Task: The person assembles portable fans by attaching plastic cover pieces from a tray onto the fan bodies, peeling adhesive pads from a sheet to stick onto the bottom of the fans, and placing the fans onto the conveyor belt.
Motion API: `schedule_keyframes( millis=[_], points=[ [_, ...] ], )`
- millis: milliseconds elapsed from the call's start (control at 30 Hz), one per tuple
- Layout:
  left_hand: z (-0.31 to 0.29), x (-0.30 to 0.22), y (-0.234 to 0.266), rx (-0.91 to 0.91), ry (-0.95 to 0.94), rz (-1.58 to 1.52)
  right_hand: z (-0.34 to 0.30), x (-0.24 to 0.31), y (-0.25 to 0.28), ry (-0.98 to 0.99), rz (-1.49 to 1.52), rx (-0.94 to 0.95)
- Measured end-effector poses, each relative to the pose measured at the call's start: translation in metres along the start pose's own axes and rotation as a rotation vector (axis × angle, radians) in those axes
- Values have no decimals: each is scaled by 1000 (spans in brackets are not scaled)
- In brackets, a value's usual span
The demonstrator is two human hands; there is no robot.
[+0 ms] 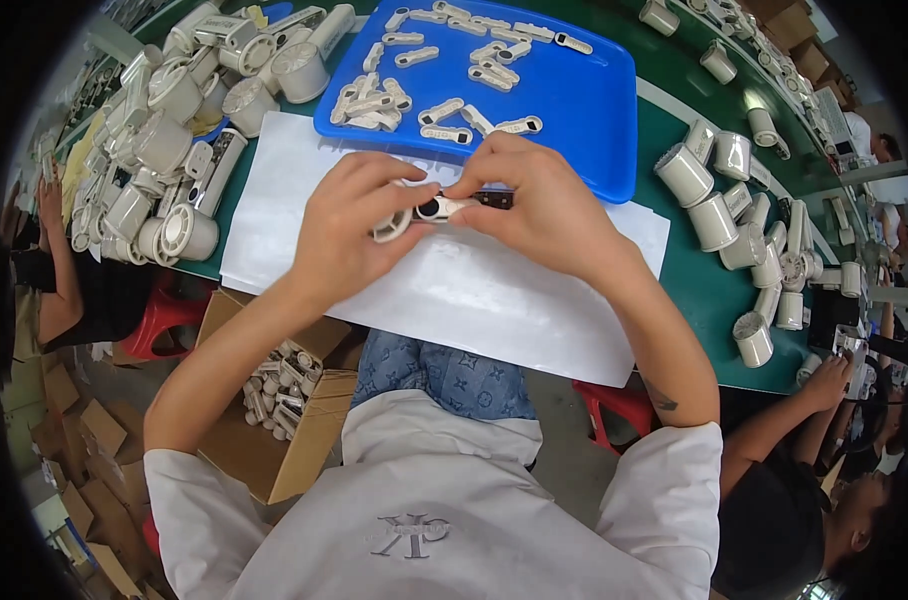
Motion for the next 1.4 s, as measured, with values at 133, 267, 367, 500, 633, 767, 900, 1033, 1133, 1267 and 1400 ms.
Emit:
schedule_keyframes(
  millis=[133, 267, 367, 500, 633, 767, 900, 1033, 1133, 1267, 1400],
  points=[
    [-13, -22, 6, -105, -145, 90, -18, -17, -10, 1, 278, 3],
    [-4, -28, 2, 105, 122, 35, -29, -14, -18, -82, 328, 60],
    [2, -26, -5, 296, 282, 126, -32, -17, -24, -85, 373, 9],
    [-6, -21, -3, 207, 292, 71, -31, -13, -24, -88, 373, 28],
    [-11, -24, -5, 137, 166, 138, -36, -9, -26, 133, 137, 36],
    [-13, -24, -11, 162, 155, 241, -39, -11, -29, 183, 90, -17],
    [-15, -20, -10, 121, 206, 246, -35, -6, -31, 87, 149, -86],
    [-5, -21, -7, 120, 312, 235, -25, -17, -31, -175, 370, -18],
    [-4, -21, -7, 133, 331, 231, -26, -19, -29, -156, 371, -9],
    [0, -15, -4, 102, 340, 24, -29, -4, -5, 221, 119, -260],
    [9, -30, 2, -208, 384, -405, -44, -6, 12, 115, 424, -521]
  ],
)
Point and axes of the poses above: each hand's wrist, its own z-axis towards the middle knuckle, its own y-axis out of the back of the hand, x = y × z, the point moved 4 cm from there along z, towards the middle knuckle, and after that the axes turned 13 degrees about -x, right-handed, at the moved point
